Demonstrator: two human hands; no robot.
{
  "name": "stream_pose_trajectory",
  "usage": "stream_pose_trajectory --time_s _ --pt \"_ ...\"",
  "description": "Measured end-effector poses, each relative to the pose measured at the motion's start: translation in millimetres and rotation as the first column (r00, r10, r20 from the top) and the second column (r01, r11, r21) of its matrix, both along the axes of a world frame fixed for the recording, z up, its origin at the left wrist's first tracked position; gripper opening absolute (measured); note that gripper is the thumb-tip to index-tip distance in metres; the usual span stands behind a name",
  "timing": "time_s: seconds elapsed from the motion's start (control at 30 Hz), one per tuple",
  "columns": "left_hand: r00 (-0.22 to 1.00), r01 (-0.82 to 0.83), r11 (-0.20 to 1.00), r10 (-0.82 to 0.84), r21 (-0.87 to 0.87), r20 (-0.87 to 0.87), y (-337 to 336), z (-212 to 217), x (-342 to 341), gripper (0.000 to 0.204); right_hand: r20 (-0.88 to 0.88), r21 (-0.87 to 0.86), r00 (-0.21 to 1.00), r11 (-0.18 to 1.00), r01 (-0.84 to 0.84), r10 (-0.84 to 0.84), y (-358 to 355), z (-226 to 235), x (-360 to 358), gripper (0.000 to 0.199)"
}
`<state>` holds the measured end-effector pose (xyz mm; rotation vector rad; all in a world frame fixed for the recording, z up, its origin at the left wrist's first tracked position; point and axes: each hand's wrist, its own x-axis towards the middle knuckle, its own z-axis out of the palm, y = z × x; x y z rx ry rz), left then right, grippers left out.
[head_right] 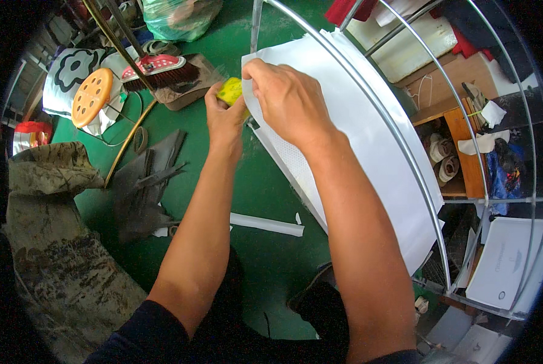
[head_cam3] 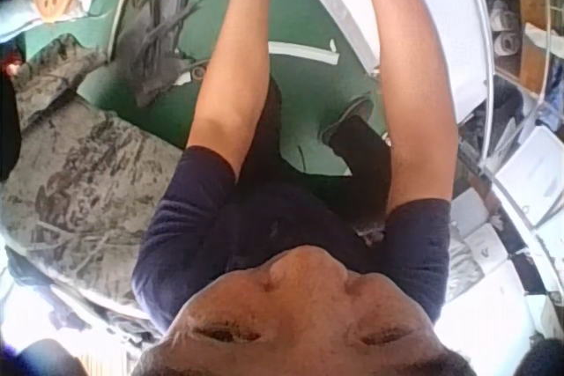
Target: The person is assembling a metal frame structure. They use yellow tape to secure a white sheet of material to the frame, adjusting and smoothing it into place.
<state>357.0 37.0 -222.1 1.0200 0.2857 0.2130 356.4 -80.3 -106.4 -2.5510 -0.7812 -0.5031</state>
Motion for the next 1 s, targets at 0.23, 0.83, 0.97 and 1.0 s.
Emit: stream_pose_trajectory --time_s 0.23,0.83,0.97,1.0 --pt "0.999 0.048 0.998 -0.048 -0.037 -0.002 -1.4 3.4 -0.1 0.08 -0.017 -0.129 0.997 0.988 -0.083 0.081 4.8 9.0 12.9 0.007" --pt "0.999 0.032 0.999 -0.033 -0.042 -0.024 -3.5 -1.4 2.0 0.078 -0.168 -0.126 0.985 0.991 -0.049 0.027 5.4 6.8 15.3 0.013" --pt "0.999 0.046 0.998 -0.047 -0.05 -0.022 -4.8 -0.6 0.9 0.078 -0.121 -0.107 0.992 0.993 -0.055 0.042 4.7 1.6 16.3 0.013" --pt "0.999 0.049 0.997 -0.05 -0.061 -0.018 -4.5 -0.8 0.5 0.078 -0.113 -0.106 0.993 0.993 -0.047 0.035 5.5 0.4 16.2 0.013"
